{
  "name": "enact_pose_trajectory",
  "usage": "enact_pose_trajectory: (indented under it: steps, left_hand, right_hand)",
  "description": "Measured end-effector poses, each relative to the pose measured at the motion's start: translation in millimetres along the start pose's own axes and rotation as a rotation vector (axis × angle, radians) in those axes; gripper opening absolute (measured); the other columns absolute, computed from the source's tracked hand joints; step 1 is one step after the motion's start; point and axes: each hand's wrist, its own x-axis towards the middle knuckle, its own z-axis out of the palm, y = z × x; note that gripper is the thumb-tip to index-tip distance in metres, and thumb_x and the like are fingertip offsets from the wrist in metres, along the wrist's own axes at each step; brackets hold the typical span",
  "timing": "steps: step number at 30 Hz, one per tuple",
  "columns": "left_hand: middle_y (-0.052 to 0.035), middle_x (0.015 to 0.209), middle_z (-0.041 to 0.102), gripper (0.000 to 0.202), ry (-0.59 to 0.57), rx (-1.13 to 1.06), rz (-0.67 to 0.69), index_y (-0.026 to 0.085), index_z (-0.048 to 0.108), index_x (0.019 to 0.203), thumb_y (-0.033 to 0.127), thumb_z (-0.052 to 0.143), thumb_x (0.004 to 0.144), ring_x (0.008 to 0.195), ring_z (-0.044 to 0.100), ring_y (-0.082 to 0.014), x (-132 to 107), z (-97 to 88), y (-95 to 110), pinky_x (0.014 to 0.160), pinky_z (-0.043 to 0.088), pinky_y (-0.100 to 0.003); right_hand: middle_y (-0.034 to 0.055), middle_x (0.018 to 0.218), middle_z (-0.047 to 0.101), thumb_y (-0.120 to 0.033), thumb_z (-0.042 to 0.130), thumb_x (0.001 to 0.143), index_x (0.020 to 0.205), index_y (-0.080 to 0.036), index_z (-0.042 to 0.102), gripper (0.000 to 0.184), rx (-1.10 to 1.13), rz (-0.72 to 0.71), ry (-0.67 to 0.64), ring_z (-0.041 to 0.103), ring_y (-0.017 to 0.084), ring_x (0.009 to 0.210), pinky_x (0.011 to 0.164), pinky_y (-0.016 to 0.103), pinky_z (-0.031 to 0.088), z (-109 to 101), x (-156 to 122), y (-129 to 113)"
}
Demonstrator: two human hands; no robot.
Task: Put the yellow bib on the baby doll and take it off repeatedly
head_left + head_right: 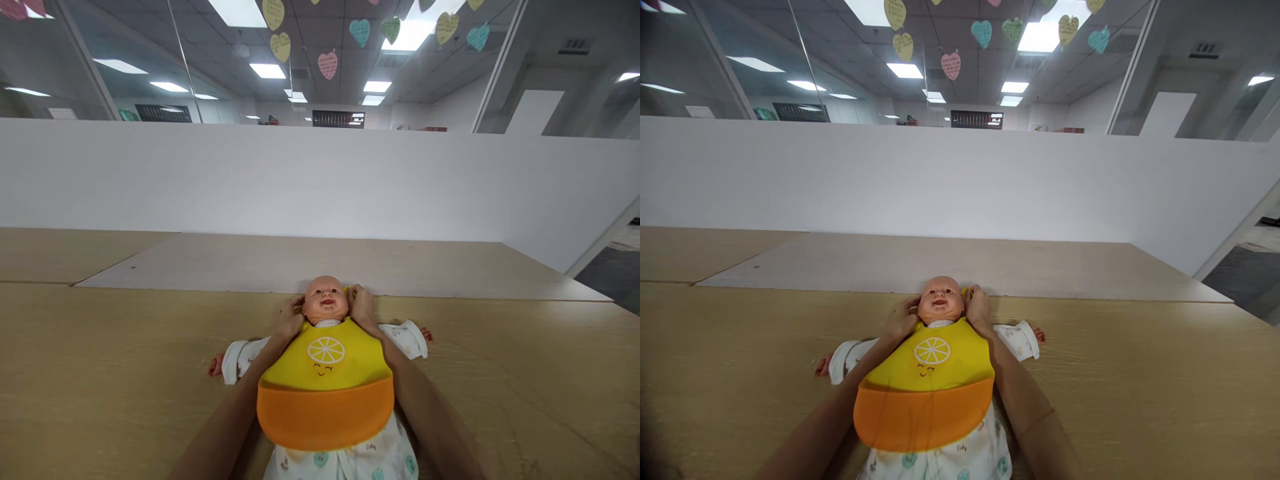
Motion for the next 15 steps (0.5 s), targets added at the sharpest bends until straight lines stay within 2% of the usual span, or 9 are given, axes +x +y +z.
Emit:
enact_pose_trajectory:
  steps: [3, 7, 12, 15]
  left_hand:
    - [-0.0121, 0.104, 0.073, 0.043, 0.047, -0.021, -0.001, 0.013, 0.066, 0.091, 0.004, 0.05, 0.052, 0.1, 0.066, -0.0256, 1.4, 0.2, -0.4, 0.091, 0.052, -0.038]
    - [-0.012, 0.095, 0.073, 0.037, 0.099, -0.022, -0.046, 0.013, 0.064, 0.088, 0.004, 0.054, 0.053, 0.094, 0.068, -0.0253, 1.2, -1.6, 4.4, 0.086, 0.054, -0.037]
    - [-0.01, 0.095, 0.075, 0.039, -0.025, -0.078, -0.046, 0.015, 0.066, 0.087, 0.004, 0.053, 0.052, 0.095, 0.068, -0.027, -1.7, -3.4, 9.2, 0.088, 0.053, -0.039]
    - [-0.0091, 0.1, 0.075, 0.052, -0.087, -0.157, -0.059, 0.016, 0.066, 0.101, 0.005, 0.055, 0.052, 0.101, 0.067, -0.0283, -2.4, -2.7, 7.8, 0.091, 0.052, -0.04]
  right_hand:
    - [0.006, 0.072, 0.063, -0.023, 0.048, 0.091, 0.081, -0.012, 0.064, 0.022, -0.033, 0.021, -0.004, 0.044, 0.011, 0.057, 0.055, 0.025, 0.021, -3.7, 2.7, -1.2]
    - [0.0096, 0.084, 0.067, -0.025, 0.046, 0.093, 0.086, -0.013, 0.065, 0.023, -0.043, 0.025, -0.008, 0.053, 0.013, 0.069, 0.057, 0.025, 0.023, -6.7, 8.0, 2.1]
    - [0.0082, 0.079, 0.067, -0.024, 0.047, 0.09, 0.076, -0.013, 0.063, 0.024, 0.01, -0.004, -0.058, 0.054, 0.014, 0.069, 0.058, 0.024, 0.026, -5.2, 8.1, 4.0]
    - [0.0057, 0.074, 0.066, -0.026, 0.046, 0.089, 0.073, -0.013, 0.061, 0.025, 0.082, -0.026, -0.102, 0.053, 0.013, 0.066, 0.057, 0.023, 0.029, -2.6, 6.8, 3.0]
